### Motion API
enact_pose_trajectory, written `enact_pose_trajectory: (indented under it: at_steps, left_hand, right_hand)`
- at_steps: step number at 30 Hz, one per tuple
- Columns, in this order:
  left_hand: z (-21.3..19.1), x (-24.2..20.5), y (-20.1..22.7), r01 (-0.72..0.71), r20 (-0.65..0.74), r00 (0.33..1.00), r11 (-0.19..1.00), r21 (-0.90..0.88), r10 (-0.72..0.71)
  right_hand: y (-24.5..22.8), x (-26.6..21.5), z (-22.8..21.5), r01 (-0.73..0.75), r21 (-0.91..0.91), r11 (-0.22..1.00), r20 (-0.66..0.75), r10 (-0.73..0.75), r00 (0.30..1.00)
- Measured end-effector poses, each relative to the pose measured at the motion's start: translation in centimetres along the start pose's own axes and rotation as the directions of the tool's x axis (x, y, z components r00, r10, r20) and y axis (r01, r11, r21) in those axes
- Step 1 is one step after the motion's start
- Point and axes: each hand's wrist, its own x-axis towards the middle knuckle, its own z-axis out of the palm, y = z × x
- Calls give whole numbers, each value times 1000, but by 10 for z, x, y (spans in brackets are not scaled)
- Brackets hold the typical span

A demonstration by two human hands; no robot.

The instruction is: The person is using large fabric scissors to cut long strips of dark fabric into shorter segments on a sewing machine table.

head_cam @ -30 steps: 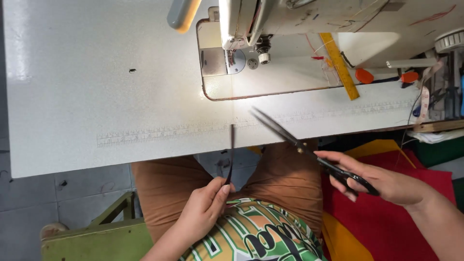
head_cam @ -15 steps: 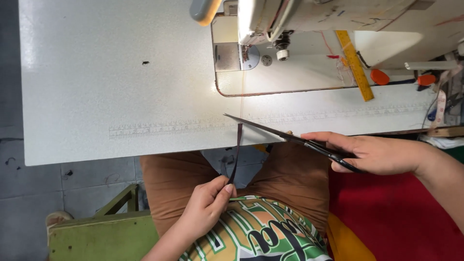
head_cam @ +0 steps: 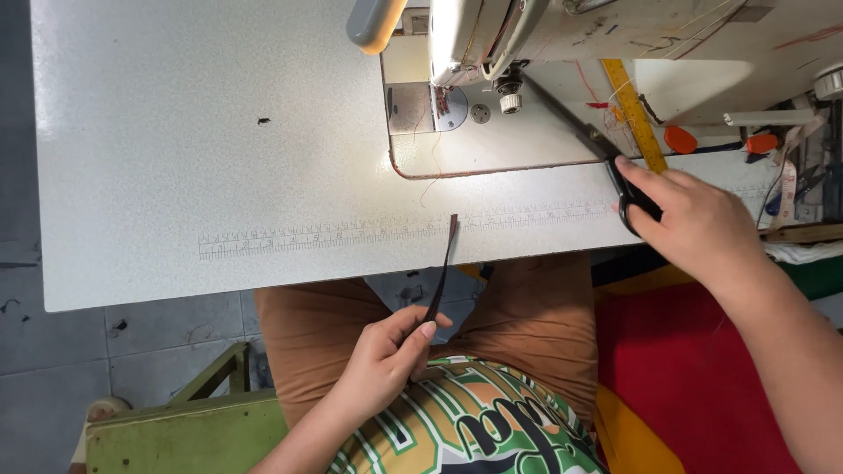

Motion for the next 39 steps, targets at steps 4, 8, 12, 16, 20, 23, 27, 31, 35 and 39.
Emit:
enact_pose_trajectory:
  at_steps: [4, 8, 12, 16, 20, 23, 27, 31, 35, 39]
  left_hand:
    - [-6, -5, -6, -62, -47, 997, 996, 61, 65]
    - [-12, 21, -51, -35, 54, 998, 978, 204, 24]
    - [-7, 38, -66, -80, 192, 980, 771, 632, -55]
    - [-18, 36, -61, -77, 179, 983, 812, 579, -35]
    - [-18, 43, -62, -35, 181, 982, 891, 453, -54]
    - [-18, 48, -62, -65, 227, 972, 862, 502, -59]
    - [-19, 44, -55, -54, 232, 970, 872, 486, -69]
    - [-24, 41, -60, -127, 234, 972, 905, 407, 31]
    - [-25, 42, -65, -145, 236, 970, 911, 386, 55]
    - [-21, 41, -73, -162, 177, 977, 959, 232, 122]
  right_hand:
    - [-41, 2, -32, 89, -74, 993, 25, -87, 996]
    - [-127, 42, -22, 267, 653, 709, -223, -158, 962]
    - [-197, 102, 0, 133, 752, 646, -209, 43, 977]
    - [-198, 139, 37, 172, 693, 700, -352, 120, 928]
    - [-193, 128, 37, 290, 683, 670, -409, 21, 912]
    - [-192, 118, 41, 493, 532, 688, -568, -142, 811]
    - [-192, 101, 5, 302, 401, 865, -409, -126, 904]
    - [-125, 161, 4, -100, 406, 908, -153, 176, 972]
    - [-157, 94, -34, 186, 146, 972, -358, -123, 926]
    - [-165, 49, 17, 836, -27, 548, -546, -708, 447]
